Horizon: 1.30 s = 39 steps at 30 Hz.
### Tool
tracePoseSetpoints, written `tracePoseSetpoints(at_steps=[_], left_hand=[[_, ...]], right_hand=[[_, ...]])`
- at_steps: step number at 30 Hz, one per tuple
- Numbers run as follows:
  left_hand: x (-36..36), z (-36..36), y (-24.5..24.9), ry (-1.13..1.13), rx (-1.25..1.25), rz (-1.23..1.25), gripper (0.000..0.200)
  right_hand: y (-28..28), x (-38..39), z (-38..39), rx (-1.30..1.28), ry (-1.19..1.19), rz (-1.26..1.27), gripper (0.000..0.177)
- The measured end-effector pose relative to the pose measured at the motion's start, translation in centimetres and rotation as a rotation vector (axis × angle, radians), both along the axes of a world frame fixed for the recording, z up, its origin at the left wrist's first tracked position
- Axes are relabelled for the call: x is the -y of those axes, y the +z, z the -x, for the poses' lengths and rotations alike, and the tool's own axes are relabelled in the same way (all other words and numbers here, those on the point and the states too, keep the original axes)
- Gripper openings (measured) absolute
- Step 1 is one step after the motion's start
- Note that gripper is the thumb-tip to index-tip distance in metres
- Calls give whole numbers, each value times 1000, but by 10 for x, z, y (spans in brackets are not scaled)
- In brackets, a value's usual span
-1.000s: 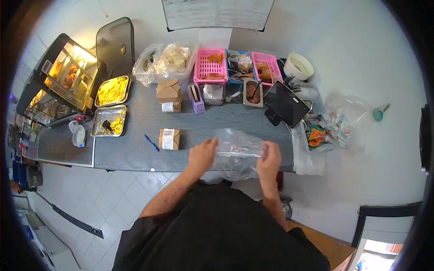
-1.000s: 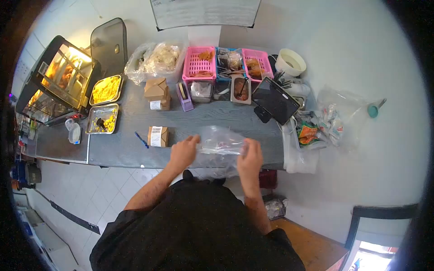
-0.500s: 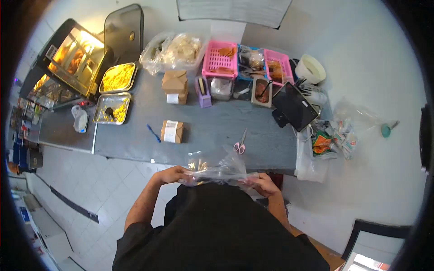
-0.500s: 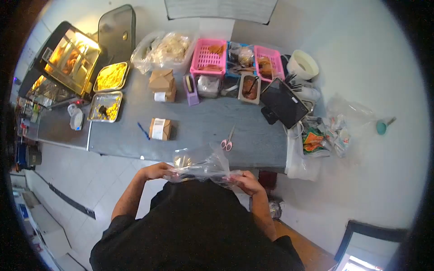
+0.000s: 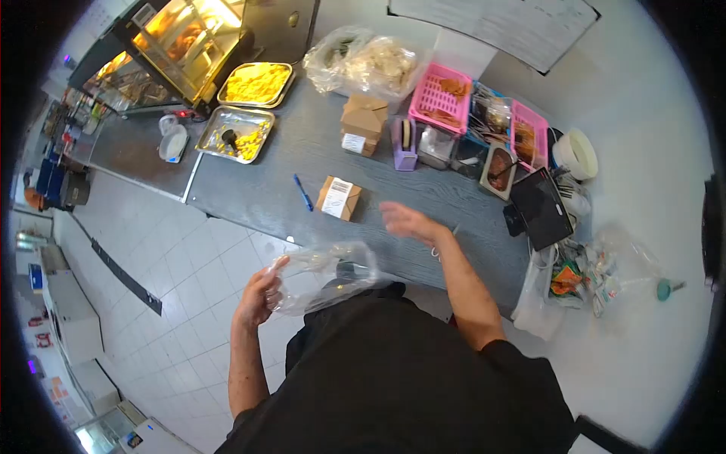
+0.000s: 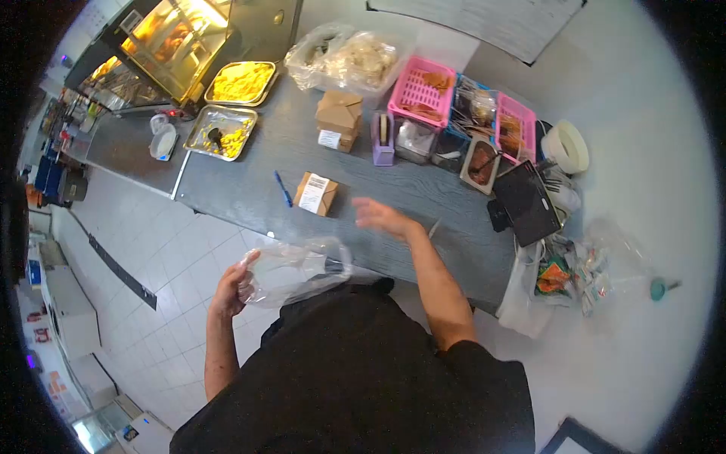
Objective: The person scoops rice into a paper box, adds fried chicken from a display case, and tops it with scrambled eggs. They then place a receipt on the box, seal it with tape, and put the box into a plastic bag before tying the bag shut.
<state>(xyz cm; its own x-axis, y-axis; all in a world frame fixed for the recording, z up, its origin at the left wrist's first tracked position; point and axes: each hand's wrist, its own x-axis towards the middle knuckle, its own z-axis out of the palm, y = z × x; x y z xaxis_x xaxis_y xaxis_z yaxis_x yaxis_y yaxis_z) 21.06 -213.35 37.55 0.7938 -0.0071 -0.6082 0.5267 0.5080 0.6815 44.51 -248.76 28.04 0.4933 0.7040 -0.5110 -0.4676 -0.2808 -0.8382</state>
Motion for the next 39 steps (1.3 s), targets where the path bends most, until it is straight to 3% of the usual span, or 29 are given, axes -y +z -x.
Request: tracePoseSetpoints(at_steps=[2,3,5,9,11,12,17,19,20,21,23,25,26,28,29,31,33,35,37,39], left_hand=[[-11,6,15,74,-13,12,46],[-15,9,18,133,-24,29,47],[-14,6,21,174,-36,10,48],[-11,-3,3,227,-21,76,47],[-5,-17,0,195,-19,190,47],[-5,-24,-10,152,4,274,49],[33,-89,-74,62,16,638,52],[55,-120,-97,-26,22,767,52],[67,-134,-107,-95,17,821,51],[78,-148,-114,-163,15,872,50],[95,-168,-128,-211,-50,876,50],[104,-181,-146,-229,-81,796,49],[109,-186,-135,-245,-83,798,49],[118,-190,-100,-106,-364,564,48],[109,-185,-122,-107,-370,562,48],[82,-171,-181,-386,-150,698,49],[79,-161,-172,-368,-136,645,49],[82,-160,-166,-346,-108,597,49],[85,-159,-171,-287,-92,523,50],[85,-158,-170,-265,-72,528,49]], right_hand=[[-47,-65,-30,805,-190,79,82],[-40,-96,-26,802,-176,67,82],[-12,-147,-16,1181,3,629,98],[-32,-181,-19,1088,260,797,105],[-29,-163,-28,817,33,788,103],[-12,-148,-29,741,-89,783,92],[65,-45,-22,1059,-353,976,86],[100,-11,-16,1130,-303,679,86],[124,-5,-10,970,-264,564,84],[125,1,-5,969,-284,588,84],[117,8,7,547,-149,32,81],[71,0,21,194,-145,-228,80],[44,-5,26,199,-159,-224,80],[0,-17,37,60,-334,-189,80],[-8,-23,42,54,-338,-190,80],[-20,-34,46,195,-678,140,75],[-40,-41,49,301,-726,187,73],[-52,-52,48,662,-594,588,77],[-25,-70,54,680,-496,719,83],[-15,-86,61,771,-282,1052,84]])
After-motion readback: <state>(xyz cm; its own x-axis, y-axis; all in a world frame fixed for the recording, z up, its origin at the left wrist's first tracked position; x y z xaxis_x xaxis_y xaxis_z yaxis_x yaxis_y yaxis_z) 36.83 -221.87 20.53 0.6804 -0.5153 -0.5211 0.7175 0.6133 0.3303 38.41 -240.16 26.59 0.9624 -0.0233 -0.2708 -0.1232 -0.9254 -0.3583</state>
